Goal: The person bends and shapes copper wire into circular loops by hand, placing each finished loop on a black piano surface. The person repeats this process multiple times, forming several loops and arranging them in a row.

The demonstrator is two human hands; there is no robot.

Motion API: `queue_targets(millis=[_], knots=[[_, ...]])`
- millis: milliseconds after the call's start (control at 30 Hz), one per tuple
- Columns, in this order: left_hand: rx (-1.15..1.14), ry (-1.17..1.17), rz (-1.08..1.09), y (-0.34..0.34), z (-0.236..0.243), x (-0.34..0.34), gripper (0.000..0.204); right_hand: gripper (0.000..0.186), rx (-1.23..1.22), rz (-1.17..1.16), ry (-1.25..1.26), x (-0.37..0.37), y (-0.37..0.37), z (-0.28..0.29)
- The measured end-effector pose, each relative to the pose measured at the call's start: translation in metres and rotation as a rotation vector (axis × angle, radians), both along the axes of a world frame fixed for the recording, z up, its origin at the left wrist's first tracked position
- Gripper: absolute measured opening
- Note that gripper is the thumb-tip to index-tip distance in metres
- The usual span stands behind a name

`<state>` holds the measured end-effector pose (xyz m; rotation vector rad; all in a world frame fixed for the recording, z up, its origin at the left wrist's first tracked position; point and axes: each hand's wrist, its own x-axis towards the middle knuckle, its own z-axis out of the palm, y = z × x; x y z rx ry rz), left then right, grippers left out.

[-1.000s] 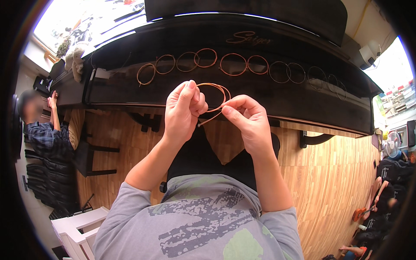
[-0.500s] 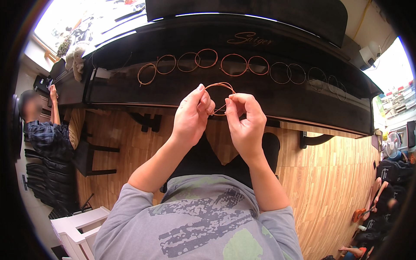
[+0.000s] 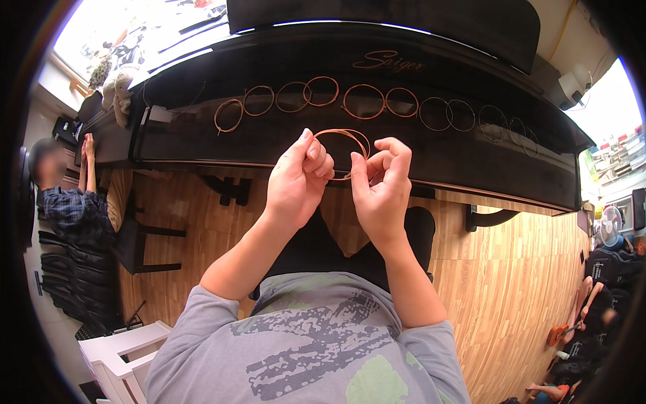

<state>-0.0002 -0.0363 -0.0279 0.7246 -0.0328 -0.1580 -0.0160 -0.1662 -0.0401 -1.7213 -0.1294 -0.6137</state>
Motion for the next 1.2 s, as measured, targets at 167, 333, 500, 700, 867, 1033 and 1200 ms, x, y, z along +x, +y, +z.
queue_targets(millis=[167,333,500,700,867,1033,1200], knots=[[-0.091,0.069,-0.077,0.009,0.005,0.004,0.036,0.018,0.285,0.431,0.357,0.007,-0.019,0.002],[-0.16,0.081,-0.065,0.01,0.009,0.007,0.036,0.015,0.476,0.547,0.345,0.006,-0.018,0.009],[-0.073,0.021,0.002,0.015,0.008,0.008,0.035,0.022,0.603,0.712,0.444,0.01,-0.032,0.007],[0.208,-0.231,0.095,0.008,0.002,0.002,0.032,0.024,0.687,0.739,0.459,0.006,-0.027,0.019],[0.501,-0.427,0.195,0.015,-0.004,-0.001,0.029,0.017,0.615,0.652,0.463,0.007,-0.033,0.016],[0.874,-0.525,0.125,0.028,0.004,-0.003,0.024,0.013,0.495,0.567,0.443,0.01,-0.038,0.013],[1.207,-0.742,0.221,0.032,0.007,-0.004,0.02,0.01,0.7,0.682,0.557,0.01,-0.045,0.019]])
